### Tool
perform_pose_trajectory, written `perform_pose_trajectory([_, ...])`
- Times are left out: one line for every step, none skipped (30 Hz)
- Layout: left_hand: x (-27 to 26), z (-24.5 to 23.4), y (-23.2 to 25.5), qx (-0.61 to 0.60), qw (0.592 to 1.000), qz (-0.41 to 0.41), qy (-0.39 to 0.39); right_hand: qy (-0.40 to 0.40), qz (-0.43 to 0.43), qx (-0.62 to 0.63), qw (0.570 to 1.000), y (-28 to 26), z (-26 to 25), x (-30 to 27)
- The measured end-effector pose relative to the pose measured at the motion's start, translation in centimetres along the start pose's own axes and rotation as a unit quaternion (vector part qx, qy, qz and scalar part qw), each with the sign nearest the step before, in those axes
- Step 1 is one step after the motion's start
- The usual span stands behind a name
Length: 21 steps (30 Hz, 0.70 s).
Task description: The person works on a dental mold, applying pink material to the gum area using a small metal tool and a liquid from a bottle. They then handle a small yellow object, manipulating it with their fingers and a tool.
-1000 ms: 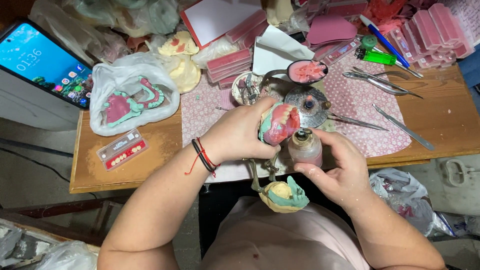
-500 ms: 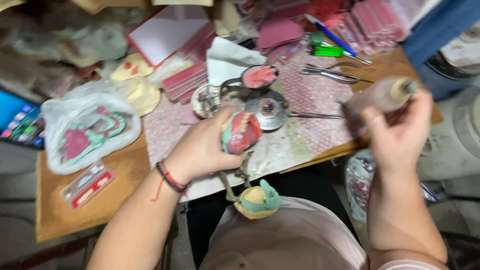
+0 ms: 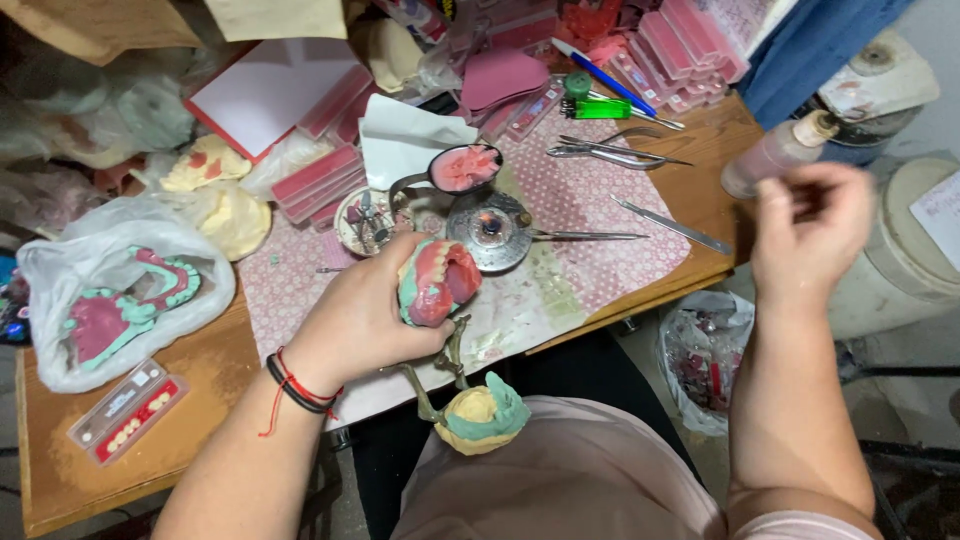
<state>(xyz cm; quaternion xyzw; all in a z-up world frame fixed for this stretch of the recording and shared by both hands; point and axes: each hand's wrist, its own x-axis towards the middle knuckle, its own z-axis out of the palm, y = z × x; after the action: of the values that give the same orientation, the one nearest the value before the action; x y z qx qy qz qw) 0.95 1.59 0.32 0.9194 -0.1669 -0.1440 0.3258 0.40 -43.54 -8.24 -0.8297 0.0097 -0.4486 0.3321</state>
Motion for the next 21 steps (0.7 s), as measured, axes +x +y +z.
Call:
perform_pose_trajectory([0.1,-0.1,0.2,0.000,1.000,-0.005,0.003,-0.003,-0.001,0.005,1.000,-1.0,0.0,0.4])
perform_pose_trajectory([0.0,-0.3,0.2,-0.004,1.000,0.000,0.001,-0.157,-0.004,-0.057,0.986,-2.3,0.1,0.5])
perform_pose_trajectory([-0.2,-0.4,0.2,-0.009,1.000,0.005,0.000,-0.306,-0.010,-0.117,0.945,-3.5,0.2,0.7])
perform_pose_trajectory([-0.1,-0.4,-0.1,-0.008,1.000,-0.006,0.002,-0.313,-0.011,-0.109,0.944,-3.5,0.6,1.0])
perform_pose_trajectory([0.0,-0.3,-0.4,-0.011,1.000,0.010,0.002,-0.365,-0.020,-0.145,0.919,-3.6,1.0,1.3])
perform_pose_trajectory([-0.1,-0.1,-0.8,-0.012,1.000,0.027,0.005,-0.413,-0.032,-0.180,0.892,-3.5,1.5,1.6])
perform_pose_trajectory([-0.2,-0.1,-0.8,-0.009,1.000,0.018,0.010,-0.417,-0.037,-0.171,0.892,-3.5,2.0,1.9])
perform_pose_trajectory([-0.3,-0.1,-0.8,-0.008,1.000,0.018,0.007,-0.458,0.000,-0.212,0.863,-3.5,2.3,2.3])
perform_pose_trajectory([-0.2,-0.2,-0.8,-0.008,1.000,0.018,0.004,-0.496,0.037,-0.252,0.830,-3.5,2.7,2.8])
perform_pose_trajectory([-0.4,-0.4,-0.6,-0.007,1.000,0.014,0.008,-0.498,0.032,-0.249,0.830,-3.2,3.1,3.0])
perform_pose_trajectory([-0.6,-0.6,-0.5,-0.009,1.000,0.018,0.004,-0.522,0.049,-0.265,0.809,-3.0,3.5,3.2])
perform_pose_trajectory([-0.7,-0.7,-0.3,-0.012,1.000,0.023,-0.001,-0.545,0.068,-0.283,0.786,-2.7,3.6,3.4])
perform_pose_trajectory([-0.8,-0.7,-0.4,-0.012,1.000,0.019,0.002,-0.547,0.064,-0.281,0.786,-2.8,3.8,3.3])
perform_pose_trajectory([-0.8,-0.8,-0.4,-0.011,1.000,0.021,0.001,-0.544,0.032,-0.293,0.785,-2.9,3.8,3.3])
perform_pose_trajectory([-0.8,-0.8,-0.3,-0.010,1.000,0.022,-0.001,-0.541,0.001,-0.304,0.784,-2.9,3.7,3.3])
perform_pose_trajectory([-0.9,-0.7,-0.3,-0.010,1.000,0.022,-0.001,-0.541,0.000,-0.304,0.784,-3.3,3.5,2.8])
perform_pose_trajectory([-0.9,-0.7,-0.3,-0.006,1.000,0.020,0.001,-0.501,0.005,-0.313,0.807,-3.6,3.3,2.3])
perform_pose_trajectory([-0.9,-0.7,-0.2,-0.003,1.000,0.018,0.003,-0.460,0.009,-0.323,0.827,-4.0,3.1,2.0])
perform_pose_trajectory([-0.8,-0.6,-0.4,-0.003,1.000,0.017,0.004,-0.460,0.008,-0.323,0.827,-7.0,2.7,1.7])
perform_pose_trajectory([-0.8,-0.4,-0.6,0.000,1.000,0.025,0.010,-0.427,0.043,-0.246,0.869,-10.0,2.2,1.2])
perform_pose_trajectory([-0.7,-0.2,-0.8,0.004,0.999,0.032,0.016,-0.389,0.080,-0.166,0.903,-12.9,1.7,0.7])
